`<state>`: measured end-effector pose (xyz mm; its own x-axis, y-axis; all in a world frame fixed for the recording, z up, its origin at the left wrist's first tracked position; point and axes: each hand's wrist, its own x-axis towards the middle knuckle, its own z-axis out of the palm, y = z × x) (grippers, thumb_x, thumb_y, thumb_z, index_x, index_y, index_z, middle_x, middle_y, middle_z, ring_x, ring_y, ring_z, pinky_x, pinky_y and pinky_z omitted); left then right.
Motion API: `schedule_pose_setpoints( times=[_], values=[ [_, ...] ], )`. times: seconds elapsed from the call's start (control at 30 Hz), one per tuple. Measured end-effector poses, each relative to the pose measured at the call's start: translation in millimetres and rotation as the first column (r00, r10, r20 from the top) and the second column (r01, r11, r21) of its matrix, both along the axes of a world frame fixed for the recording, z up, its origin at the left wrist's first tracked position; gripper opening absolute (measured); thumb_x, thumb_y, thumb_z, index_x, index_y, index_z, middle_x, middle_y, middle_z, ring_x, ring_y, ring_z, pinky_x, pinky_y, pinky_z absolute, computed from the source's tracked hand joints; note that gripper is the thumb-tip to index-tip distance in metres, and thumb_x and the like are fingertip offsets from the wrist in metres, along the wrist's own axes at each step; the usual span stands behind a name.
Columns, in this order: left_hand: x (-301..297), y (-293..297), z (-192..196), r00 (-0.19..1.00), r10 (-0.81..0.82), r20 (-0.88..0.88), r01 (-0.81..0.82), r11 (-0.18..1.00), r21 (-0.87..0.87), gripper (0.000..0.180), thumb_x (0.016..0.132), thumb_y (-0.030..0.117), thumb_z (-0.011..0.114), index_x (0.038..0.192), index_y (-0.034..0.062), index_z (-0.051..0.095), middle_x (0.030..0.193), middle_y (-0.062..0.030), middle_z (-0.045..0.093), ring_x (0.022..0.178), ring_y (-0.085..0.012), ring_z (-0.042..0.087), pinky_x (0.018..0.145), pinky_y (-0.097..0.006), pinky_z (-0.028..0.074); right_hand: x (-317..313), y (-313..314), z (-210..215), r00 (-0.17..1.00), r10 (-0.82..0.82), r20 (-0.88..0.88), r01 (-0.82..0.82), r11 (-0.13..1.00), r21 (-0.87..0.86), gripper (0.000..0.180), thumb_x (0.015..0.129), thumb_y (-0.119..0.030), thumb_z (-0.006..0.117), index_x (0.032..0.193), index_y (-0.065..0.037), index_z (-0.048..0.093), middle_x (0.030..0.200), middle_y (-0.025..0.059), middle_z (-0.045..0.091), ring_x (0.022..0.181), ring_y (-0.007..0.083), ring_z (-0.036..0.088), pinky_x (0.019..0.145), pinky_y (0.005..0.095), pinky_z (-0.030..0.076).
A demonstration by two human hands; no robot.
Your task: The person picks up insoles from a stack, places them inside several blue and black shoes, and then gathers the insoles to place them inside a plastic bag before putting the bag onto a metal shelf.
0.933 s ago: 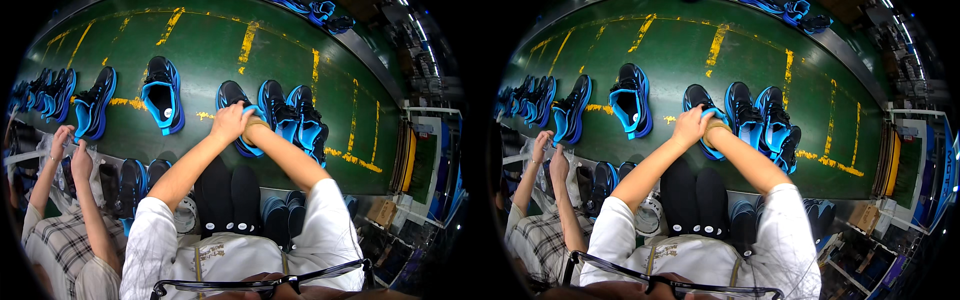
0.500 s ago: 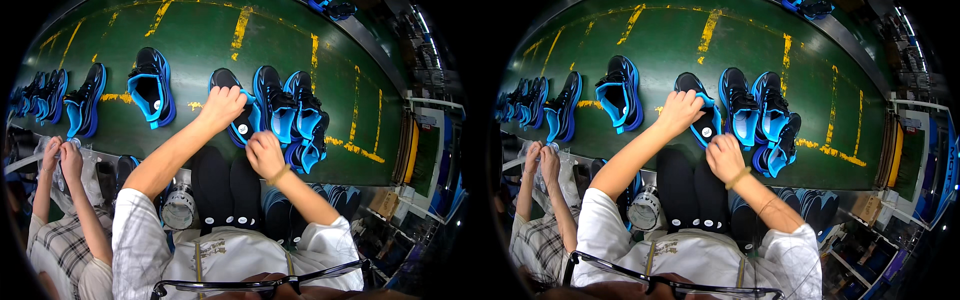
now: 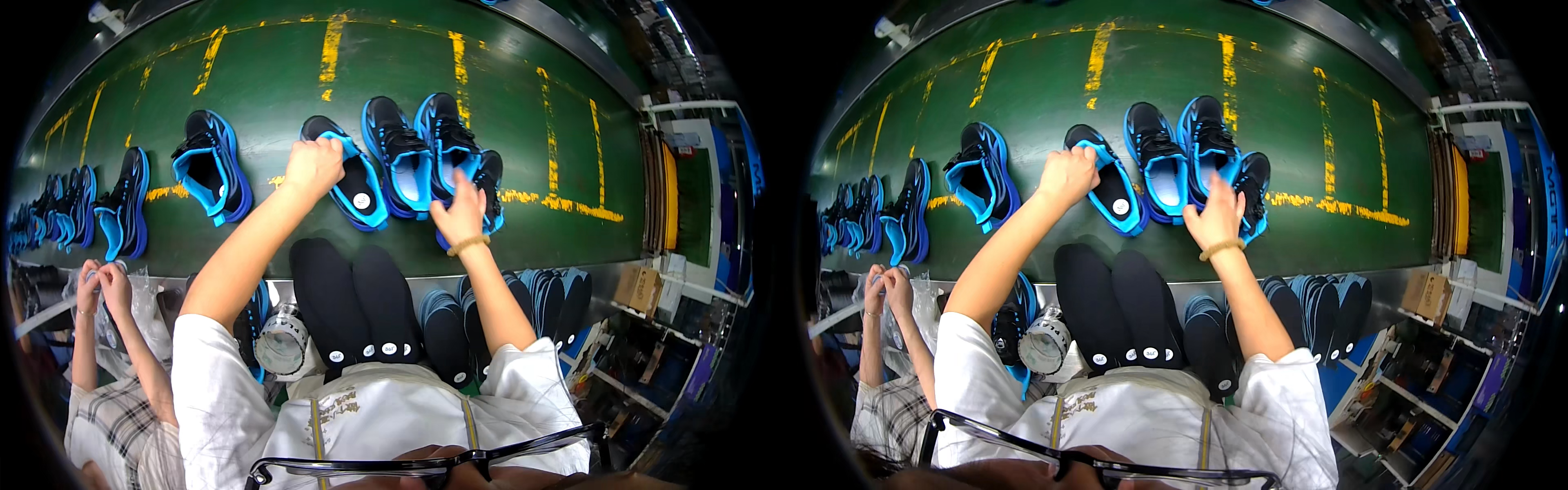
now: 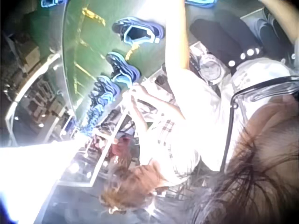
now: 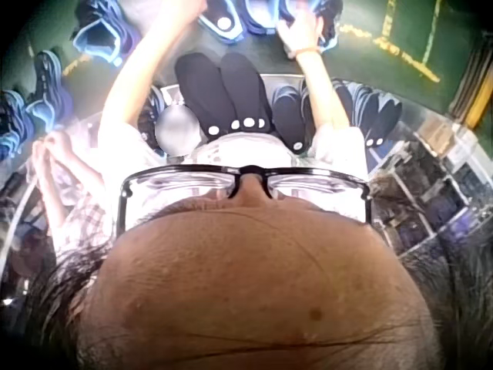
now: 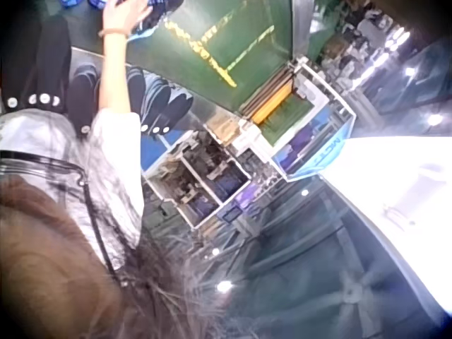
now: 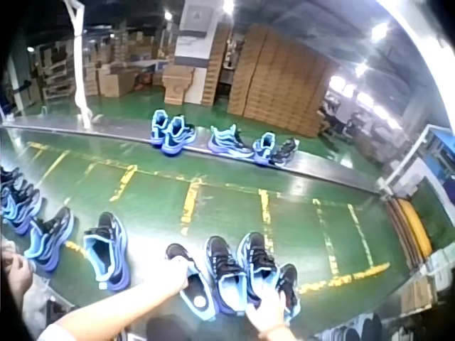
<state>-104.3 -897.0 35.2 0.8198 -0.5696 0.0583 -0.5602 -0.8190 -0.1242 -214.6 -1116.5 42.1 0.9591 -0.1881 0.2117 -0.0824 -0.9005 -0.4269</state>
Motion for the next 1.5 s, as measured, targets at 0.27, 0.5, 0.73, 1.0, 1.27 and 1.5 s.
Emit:
schedule_pose_setpoints(
  times=[0.27,0.5,0.73,1.0,1.27,1.5],
  values=[
    [25,4,30,0.977,-0.183,-0.106,0.200,0.963,0.181,0.018,0.066,0.021,0.057,0.076,0.0070,0.053,0.075,-0.0099,0.055,0.067,-0.0239,0.057,0.059,-0.035,0.043,-35,-94,-19,0.909,0.397,-0.127,-0.412,0.809,-0.419,0.023,0.069,-0.020,0.057,0.091,-0.014,0.055,0.076,0.0027,0.049,0.082,0.0179,0.048,0.091,0.0440,0.025],
    [23,24,26,0.968,-0.249,-0.021,0.155,0.663,-0.733,0.025,0.078,0.020,0.041,0.087,-0.0013,0.052,0.061,-0.0079,0.049,0.054,-0.0243,0.050,0.053,-0.033,0.039,-101,-163,47,0.992,0.083,0.100,-0.062,0.979,-0.195,0.030,0.071,-0.019,0.057,0.100,-0.012,0.056,0.095,0.0074,0.053,0.092,0.0223,0.050,0.085,0.0395,0.034],
    [-20,-10,67,0.484,-0.394,-0.781,-0.848,0.008,-0.530,0.017,0.078,0.016,0.043,0.062,0.0079,0.045,0.056,0.0020,0.041,0.040,-0.0042,0.024,0.038,-0.020,0.018,-286,-244,54,0.781,-0.305,-0.544,0.358,0.934,-0.009,0.057,0.065,-0.031,0.066,0.114,-0.010,0.046,0.105,0.0193,0.049,0.097,0.0328,0.048,0.083,0.0346,0.039],
    [-30,-65,42,0.951,0.080,-0.299,-0.206,0.885,-0.418,0.043,0.077,0.037,0.054,0.105,0.0090,0.038,0.061,-0.0217,0.053,0.060,-0.0382,0.054,0.051,-0.043,0.041,-310,-220,69,0.784,-0.534,-0.316,0.531,0.841,-0.106,0.043,0.074,-0.025,0.060,0.109,-0.002,0.051,0.104,0.0216,0.052,0.096,0.0305,0.051,0.084,0.0329,0.038],
    [-15,-84,35,0.928,0.000,-0.373,-0.154,0.911,-0.383,0.054,0.078,0.042,0.048,0.117,0.0067,0.036,0.068,-0.0192,0.058,0.064,-0.0357,0.056,0.057,-0.042,0.045,-87,-168,136,0.947,0.068,-0.315,0.166,0.735,0.658,0.019,0.076,-0.012,0.059,0.086,0.003,0.059,0.071,0.0012,0.056,0.062,0.0053,0.046,0.055,0.0172,0.037],
    [25,-76,27,0.804,-0.086,-0.588,-0.363,0.713,-0.600,0.039,0.078,0.034,0.051,0.086,-0.0044,0.057,0.066,-0.0185,0.057,0.065,-0.0270,0.057,0.060,-0.034,0.042,52,-48,102,0.598,0.497,-0.629,0.146,0.704,0.695,0.018,0.061,-0.016,0.067,0.065,0.001,0.061,0.061,0.0068,0.058,0.052,0.0120,0.052,0.047,0.0234,0.042]
  ],
)
